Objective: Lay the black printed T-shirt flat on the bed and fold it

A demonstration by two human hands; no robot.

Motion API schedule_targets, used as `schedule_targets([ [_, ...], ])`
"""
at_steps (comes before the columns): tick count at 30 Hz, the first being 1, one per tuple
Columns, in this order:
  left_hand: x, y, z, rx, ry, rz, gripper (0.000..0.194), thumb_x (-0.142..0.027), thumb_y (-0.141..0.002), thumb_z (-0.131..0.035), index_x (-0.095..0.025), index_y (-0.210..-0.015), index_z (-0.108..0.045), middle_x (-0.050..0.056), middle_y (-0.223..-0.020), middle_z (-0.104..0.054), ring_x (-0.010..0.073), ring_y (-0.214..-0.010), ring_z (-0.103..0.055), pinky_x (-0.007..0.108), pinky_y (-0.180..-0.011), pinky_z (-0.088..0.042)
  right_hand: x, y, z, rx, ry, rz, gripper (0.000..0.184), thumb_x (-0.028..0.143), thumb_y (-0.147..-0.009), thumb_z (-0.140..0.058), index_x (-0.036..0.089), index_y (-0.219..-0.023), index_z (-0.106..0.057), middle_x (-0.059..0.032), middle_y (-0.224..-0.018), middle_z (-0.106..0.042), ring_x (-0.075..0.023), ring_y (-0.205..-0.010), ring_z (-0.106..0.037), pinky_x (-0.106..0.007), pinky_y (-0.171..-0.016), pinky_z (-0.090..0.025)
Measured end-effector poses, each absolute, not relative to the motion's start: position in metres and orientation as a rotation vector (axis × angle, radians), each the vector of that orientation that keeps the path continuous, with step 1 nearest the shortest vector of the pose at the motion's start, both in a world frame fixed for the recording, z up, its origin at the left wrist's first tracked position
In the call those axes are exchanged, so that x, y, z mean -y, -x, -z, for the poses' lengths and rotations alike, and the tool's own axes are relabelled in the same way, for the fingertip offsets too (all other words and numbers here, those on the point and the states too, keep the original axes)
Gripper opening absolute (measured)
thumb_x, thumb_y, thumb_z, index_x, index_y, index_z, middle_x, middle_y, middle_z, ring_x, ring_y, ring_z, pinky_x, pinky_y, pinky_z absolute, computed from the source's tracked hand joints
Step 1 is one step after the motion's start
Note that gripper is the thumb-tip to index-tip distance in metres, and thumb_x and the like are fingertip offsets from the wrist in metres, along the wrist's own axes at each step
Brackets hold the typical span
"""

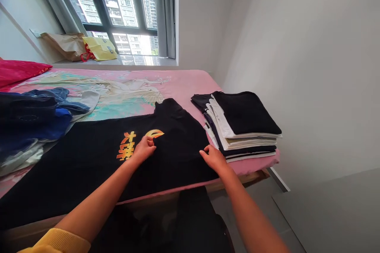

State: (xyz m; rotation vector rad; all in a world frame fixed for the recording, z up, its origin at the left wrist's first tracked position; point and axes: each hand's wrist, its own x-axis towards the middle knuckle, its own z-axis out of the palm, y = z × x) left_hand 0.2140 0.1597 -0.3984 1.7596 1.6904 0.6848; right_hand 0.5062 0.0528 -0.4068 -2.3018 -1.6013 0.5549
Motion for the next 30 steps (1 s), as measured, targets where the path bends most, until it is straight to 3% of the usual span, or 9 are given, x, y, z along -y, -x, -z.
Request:
schedule_targets([
  [3,-0.127,-0.208,0.401,-1.637,-2.201,-0.840,0.034,-0.027,-0.079,-0.053,-0.020,-0.112,-0.054,0.011,-0.118,-0.057,0.0258,-0.113,-0.051,0.037,-0.096,-0.038,-0.030,-0.507,0.406,1.540,2.335,-0.397,0.040,0.044,-0.087,-0.045,0.021,-0.119,-0.050,-0.0048,-0.092,-0.066,-0.0197,-0.084,-0.063,-0.027,-0.068,-0.039],
  [6,-0.082,-0.190,0.410,-1.347,-2.611,-0.740,0.040,-0.032,-0.085,-0.046,-0.026,-0.125,-0.051,0.006,-0.139,-0.045,0.0243,-0.131,-0.035,0.040,-0.111,-0.018,-0.003,-0.512,0.409,1.472,2.403,-0.362,0.038,0.044,-0.088,-0.043,0.022,-0.118,-0.051,-0.0041,-0.089,-0.066,-0.0200,-0.081,-0.063,-0.028,-0.066,-0.039],
  [9,-0.044,-0.155,0.423,-1.459,-2.669,-0.519,0.050,-0.039,-0.086,-0.045,-0.031,-0.135,-0.042,0.004,-0.148,-0.032,0.0272,-0.137,-0.025,0.050,-0.113,-0.001,0.026,-0.524,0.422,1.400,2.328,-0.364,0.032,0.039,-0.086,-0.047,0.021,-0.111,-0.055,-0.0041,-0.088,-0.067,-0.0188,-0.084,-0.062,-0.027,-0.072,-0.041],
  [12,-0.018,-0.108,0.435,-1.845,-2.515,-0.418,0.057,-0.045,-0.086,-0.040,-0.028,-0.140,-0.034,0.007,-0.150,-0.027,0.0298,-0.138,-0.020,0.057,-0.109,0.004,0.050,-0.534,0.437,1.309,2.095,-0.333,0.030,0.038,-0.084,-0.046,0.018,-0.102,-0.060,-0.0060,-0.093,-0.066,-0.0176,-0.088,-0.059,-0.028,-0.080,-0.041],
  [17,0.037,-0.054,0.447,-2.265,-2.172,-0.539,0.059,-0.048,-0.086,-0.037,-0.022,-0.139,-0.037,0.013,-0.149,-0.028,0.0327,-0.138,-0.020,0.058,-0.108,-0.014,0.057,-0.536,0.445,1.225,1.958,-0.469,0.041,0.051,-0.078,-0.049,0.016,-0.095,-0.062,-0.0058,-0.084,-0.064,-0.0156,-0.073,-0.055,-0.027,-0.072,-0.042],
  [20,0.082,-0.052,0.462,-2.210,-2.109,-0.567,0.054,-0.048,-0.084,-0.041,-0.023,-0.131,-0.047,0.013,-0.145,-0.035,0.0310,-0.136,-0.026,0.052,-0.106,-0.027,0.048,-0.537,0.445,1.244,1.979,-0.645,0.043,0.058,-0.071,-0.055,0.016,-0.081,-0.060,-0.0004,-0.068,-0.059,-0.0127,-0.060,-0.048,-0.024,-0.060,-0.038],
  [24,0.133,-0.061,0.486,-2.085,-2.145,-0.458,0.047,-0.046,-0.085,-0.038,-0.020,-0.120,-0.056,0.012,-0.140,-0.043,0.0288,-0.134,-0.031,0.050,-0.105,-0.030,0.044,-0.544,0.449,1.243,2.061,-0.774,0.039,0.056,-0.074,-0.050,0.018,-0.065,-0.054,0.0035,-0.050,-0.050,-0.0111,-0.047,-0.044,-0.022,-0.050,-0.032],
  [28,0.156,-0.060,0.491,-2.053,-2.156,-0.377,0.046,-0.045,-0.085,-0.040,-0.023,-0.120,-0.057,0.009,-0.141,-0.042,0.0275,-0.134,-0.032,0.050,-0.104,-0.032,0.053,-0.537,0.441,1.181,2.278,-0.529,0.021,0.037,-0.076,-0.048,0.019,-0.078,-0.060,-0.0013,-0.064,-0.062,-0.0149,-0.058,-0.055,-0.024,-0.056,-0.037],
  [30,0.161,-0.060,0.488,-2.031,-2.146,-0.376,0.045,-0.045,-0.083,-0.043,-0.023,-0.119,-0.059,0.009,-0.140,-0.044,0.0280,-0.133,-0.033,0.050,-0.103,-0.034,0.060,-0.521,0.430,1.214,2.255,-0.271,0.024,0.030,-0.078,-0.046,0.020,-0.094,-0.061,-0.0049,-0.081,-0.066,-0.0181,-0.073,-0.060,-0.026,-0.066,-0.041],
])
